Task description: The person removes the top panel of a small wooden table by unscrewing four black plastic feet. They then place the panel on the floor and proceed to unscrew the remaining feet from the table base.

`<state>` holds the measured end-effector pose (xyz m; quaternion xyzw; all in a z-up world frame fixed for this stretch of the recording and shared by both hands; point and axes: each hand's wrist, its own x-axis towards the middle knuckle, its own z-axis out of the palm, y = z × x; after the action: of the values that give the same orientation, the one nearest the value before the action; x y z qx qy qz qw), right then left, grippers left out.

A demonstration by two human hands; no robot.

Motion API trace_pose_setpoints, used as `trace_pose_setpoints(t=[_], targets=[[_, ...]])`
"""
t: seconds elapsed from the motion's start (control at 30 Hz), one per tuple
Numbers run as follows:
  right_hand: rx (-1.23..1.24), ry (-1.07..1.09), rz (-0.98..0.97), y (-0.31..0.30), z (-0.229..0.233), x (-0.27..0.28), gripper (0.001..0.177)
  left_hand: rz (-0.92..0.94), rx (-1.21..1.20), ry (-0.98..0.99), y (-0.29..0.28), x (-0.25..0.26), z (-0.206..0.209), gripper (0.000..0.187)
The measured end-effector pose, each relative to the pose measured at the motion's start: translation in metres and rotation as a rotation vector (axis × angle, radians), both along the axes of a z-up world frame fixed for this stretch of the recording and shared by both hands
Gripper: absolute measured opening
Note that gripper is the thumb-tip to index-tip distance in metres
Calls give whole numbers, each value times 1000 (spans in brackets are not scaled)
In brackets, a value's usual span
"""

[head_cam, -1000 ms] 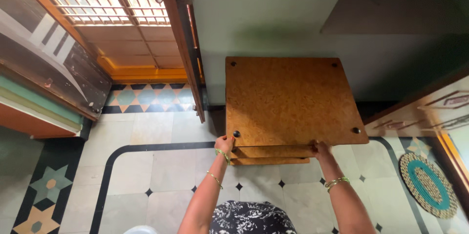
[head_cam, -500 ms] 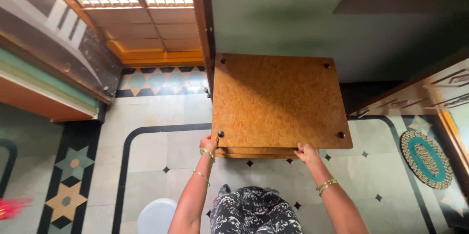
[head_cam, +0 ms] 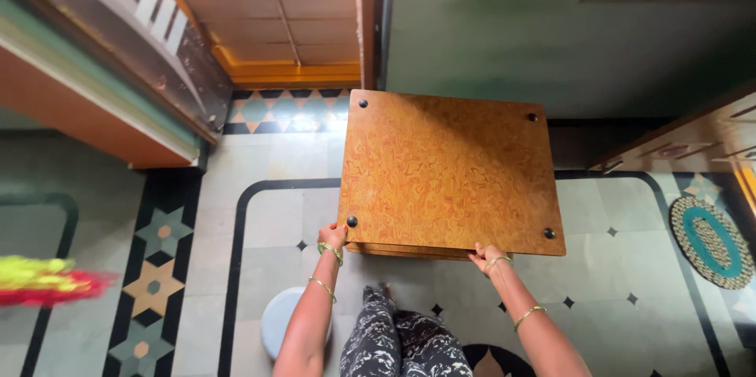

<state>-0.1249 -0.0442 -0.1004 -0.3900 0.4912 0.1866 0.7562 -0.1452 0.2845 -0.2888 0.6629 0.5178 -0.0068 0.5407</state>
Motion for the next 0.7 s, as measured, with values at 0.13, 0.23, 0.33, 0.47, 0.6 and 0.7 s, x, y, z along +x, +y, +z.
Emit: trace_pose_setpoints(t=[0.13,0.23,0.33,0.47,0.6,0.7], targets=[[25,-28,57,17,-8,-27,35,71,-71,-28,21,-34,-5,29],[38,-53,81,32,-12,-52,33,14,66,-11,41,-62,-11,29],[-8,-79,99,45,-17,-74,35,100,-62,-87,57,-88,-19,29],[5,-89,130,65,-30,-109,41,84,-30,-98,83,-132,-27,27],[10,-131,197,88,-46,-128,37,132,-9,-93,115,-161,-24,27],[-6,-110,182,102,-68,-143,38,173,4,-130,137,-182,-25,28]])
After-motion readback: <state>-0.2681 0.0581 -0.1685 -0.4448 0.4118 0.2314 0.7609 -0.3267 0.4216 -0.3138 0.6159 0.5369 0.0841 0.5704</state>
